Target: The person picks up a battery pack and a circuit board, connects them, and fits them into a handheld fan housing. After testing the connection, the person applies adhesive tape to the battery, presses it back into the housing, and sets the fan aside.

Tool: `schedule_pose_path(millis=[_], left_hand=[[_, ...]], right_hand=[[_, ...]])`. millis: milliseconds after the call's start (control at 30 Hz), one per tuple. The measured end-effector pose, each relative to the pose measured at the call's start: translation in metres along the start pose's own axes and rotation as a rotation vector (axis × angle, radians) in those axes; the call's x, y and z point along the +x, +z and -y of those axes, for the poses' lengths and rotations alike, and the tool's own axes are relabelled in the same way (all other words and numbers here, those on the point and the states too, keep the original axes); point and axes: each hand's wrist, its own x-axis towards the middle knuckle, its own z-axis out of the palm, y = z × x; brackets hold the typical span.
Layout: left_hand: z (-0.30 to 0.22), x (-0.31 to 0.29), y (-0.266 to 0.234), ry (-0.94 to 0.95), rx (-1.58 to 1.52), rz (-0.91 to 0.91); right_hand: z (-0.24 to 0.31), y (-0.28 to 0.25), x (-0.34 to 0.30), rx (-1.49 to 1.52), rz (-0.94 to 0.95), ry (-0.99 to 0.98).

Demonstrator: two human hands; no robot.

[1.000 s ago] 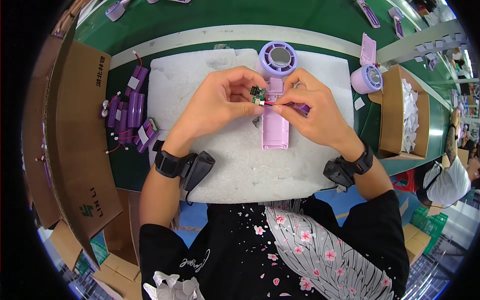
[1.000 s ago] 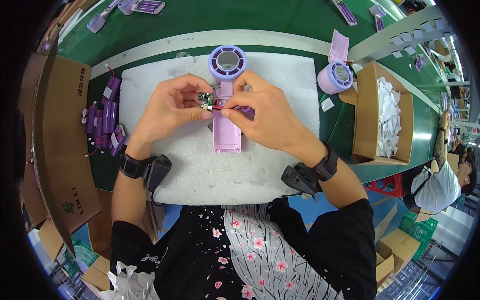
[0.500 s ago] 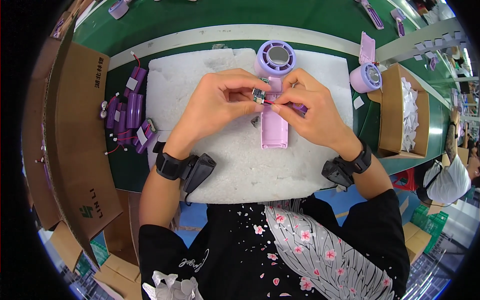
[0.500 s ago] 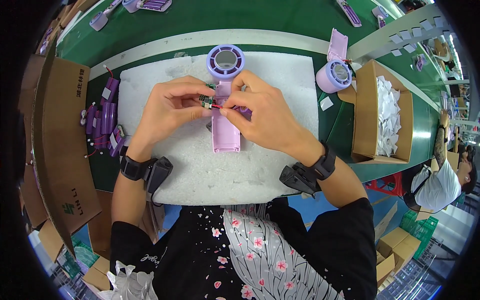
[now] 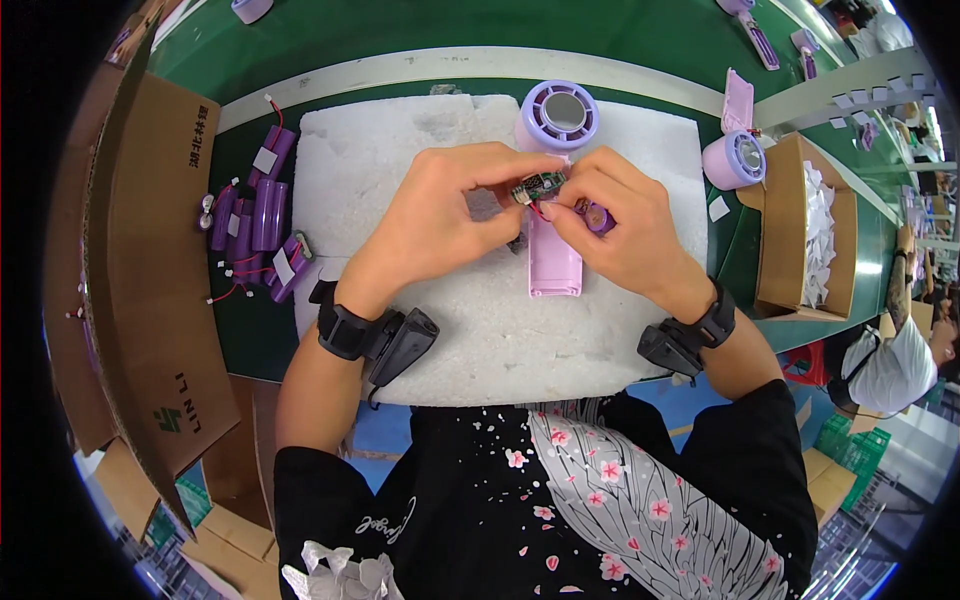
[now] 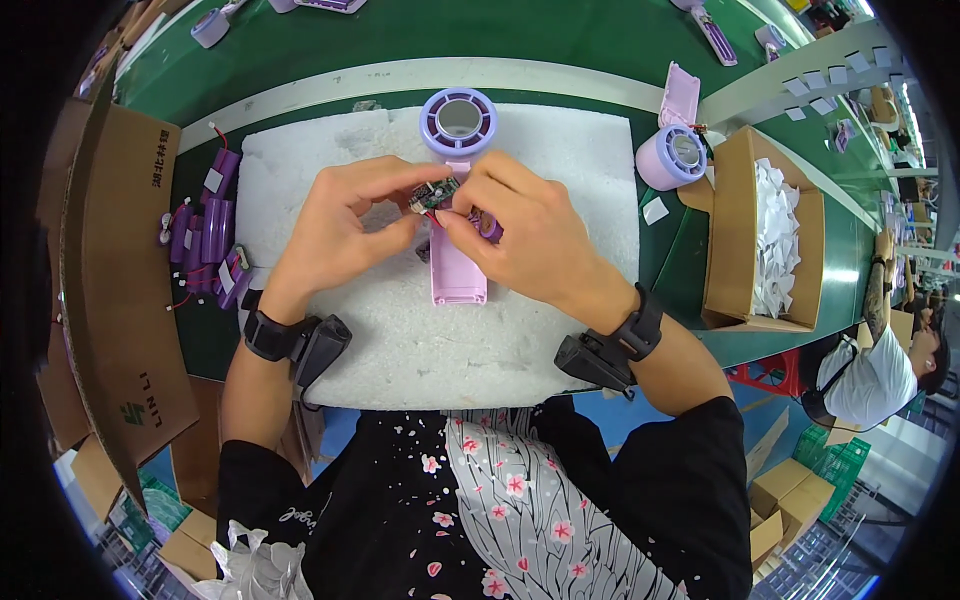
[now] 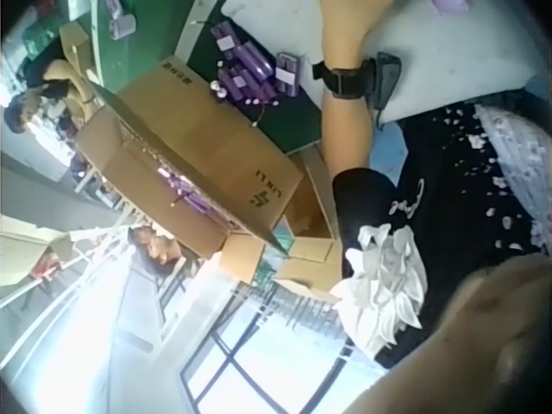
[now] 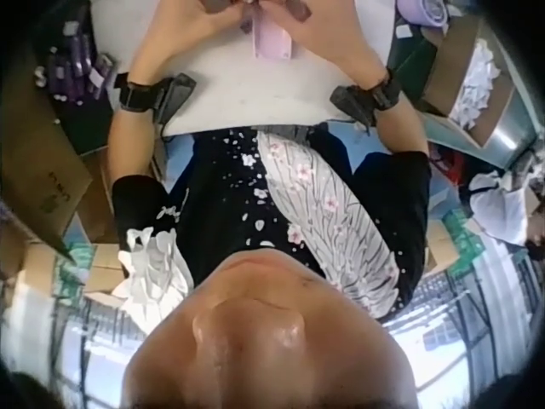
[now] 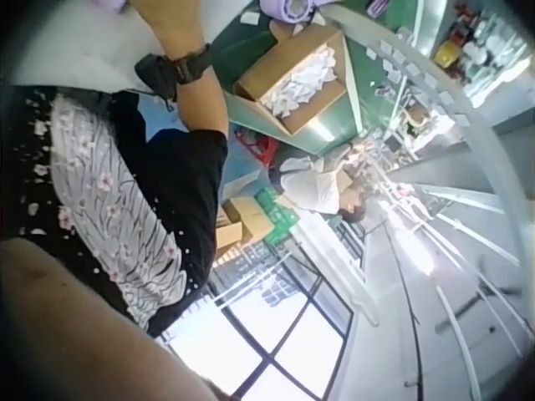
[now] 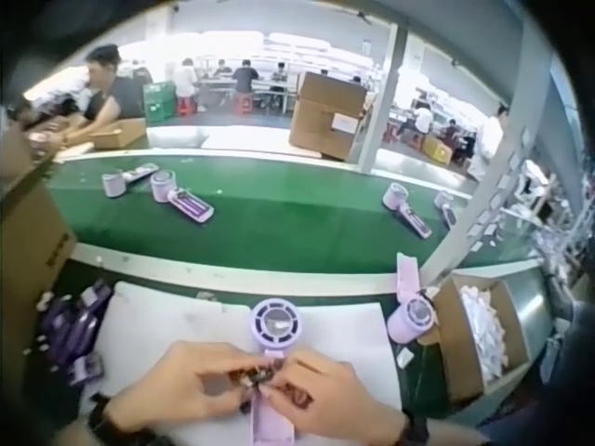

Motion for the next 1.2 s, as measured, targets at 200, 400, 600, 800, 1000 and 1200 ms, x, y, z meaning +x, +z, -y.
schedule_pose_path(millis=[200,400,600,800,1000,1200], left_hand=[[0.007,-0.001,0.007,-0.048,-0.137,-0.114],[0.009,-0.001,0.004,-0.027,-0.125,-0.094],[0.011,-0.001,0.007,-0.078,-0.125,-0.131],[0.012,-0.001,0.01,-0.088,-0.036,-0.16],[0.014,-0.001,0.014,-0.071,-0.021,-0.208],[0.025,0.001,0.023,0.018,-0.164,-0.271]], right_hand=[[0.01,0.003,0.003,-0.011,-0.117,0.101],[0.0,0.005,0.001,-0.056,-0.145,-0.001],[0.004,0.003,0.003,-0.037,-0.132,0.099],[0.002,0.004,0.003,-0.051,-0.15,0.057],[0.002,0.004,0.003,-0.06,-0.155,0.071],[0.005,0.003,0.005,0.021,-0.157,0.171]])
